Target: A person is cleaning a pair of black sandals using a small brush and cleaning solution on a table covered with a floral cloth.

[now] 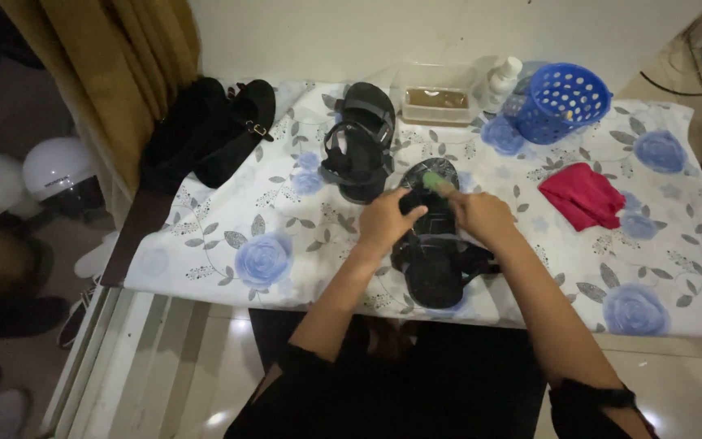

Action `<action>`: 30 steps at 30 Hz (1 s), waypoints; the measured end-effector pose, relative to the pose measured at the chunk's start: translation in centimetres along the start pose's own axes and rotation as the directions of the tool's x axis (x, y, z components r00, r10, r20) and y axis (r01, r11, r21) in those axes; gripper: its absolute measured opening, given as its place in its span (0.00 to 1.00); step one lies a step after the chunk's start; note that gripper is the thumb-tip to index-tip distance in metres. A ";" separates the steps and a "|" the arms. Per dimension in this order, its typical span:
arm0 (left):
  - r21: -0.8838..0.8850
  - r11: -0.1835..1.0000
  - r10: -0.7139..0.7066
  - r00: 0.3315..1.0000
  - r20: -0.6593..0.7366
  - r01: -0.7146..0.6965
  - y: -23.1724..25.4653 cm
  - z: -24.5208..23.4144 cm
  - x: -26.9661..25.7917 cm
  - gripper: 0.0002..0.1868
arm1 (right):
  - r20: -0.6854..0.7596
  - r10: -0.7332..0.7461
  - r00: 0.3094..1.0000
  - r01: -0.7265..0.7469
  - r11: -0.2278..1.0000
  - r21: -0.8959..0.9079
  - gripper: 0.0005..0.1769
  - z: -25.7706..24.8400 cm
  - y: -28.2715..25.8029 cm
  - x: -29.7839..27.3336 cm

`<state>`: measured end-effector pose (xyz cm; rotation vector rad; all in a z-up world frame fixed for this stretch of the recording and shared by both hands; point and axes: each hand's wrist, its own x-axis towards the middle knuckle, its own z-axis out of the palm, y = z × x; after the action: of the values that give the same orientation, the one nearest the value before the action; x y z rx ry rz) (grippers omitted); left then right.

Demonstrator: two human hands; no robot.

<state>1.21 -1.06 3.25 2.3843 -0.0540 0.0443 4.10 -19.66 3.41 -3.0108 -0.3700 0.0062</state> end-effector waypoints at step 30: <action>-0.022 0.974 0.218 0.959 -0.182 -0.225 -1.5 2.6 0.2 0.18 | 0.091 -0.013 0.996 0.005 0.996 0.090 0.16 -2.7 -4.4 0.1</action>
<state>1.48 -1.76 0.29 2.3118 -0.2346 0.3598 3.17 -15.64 6.52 -2.9270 -0.3810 0.1565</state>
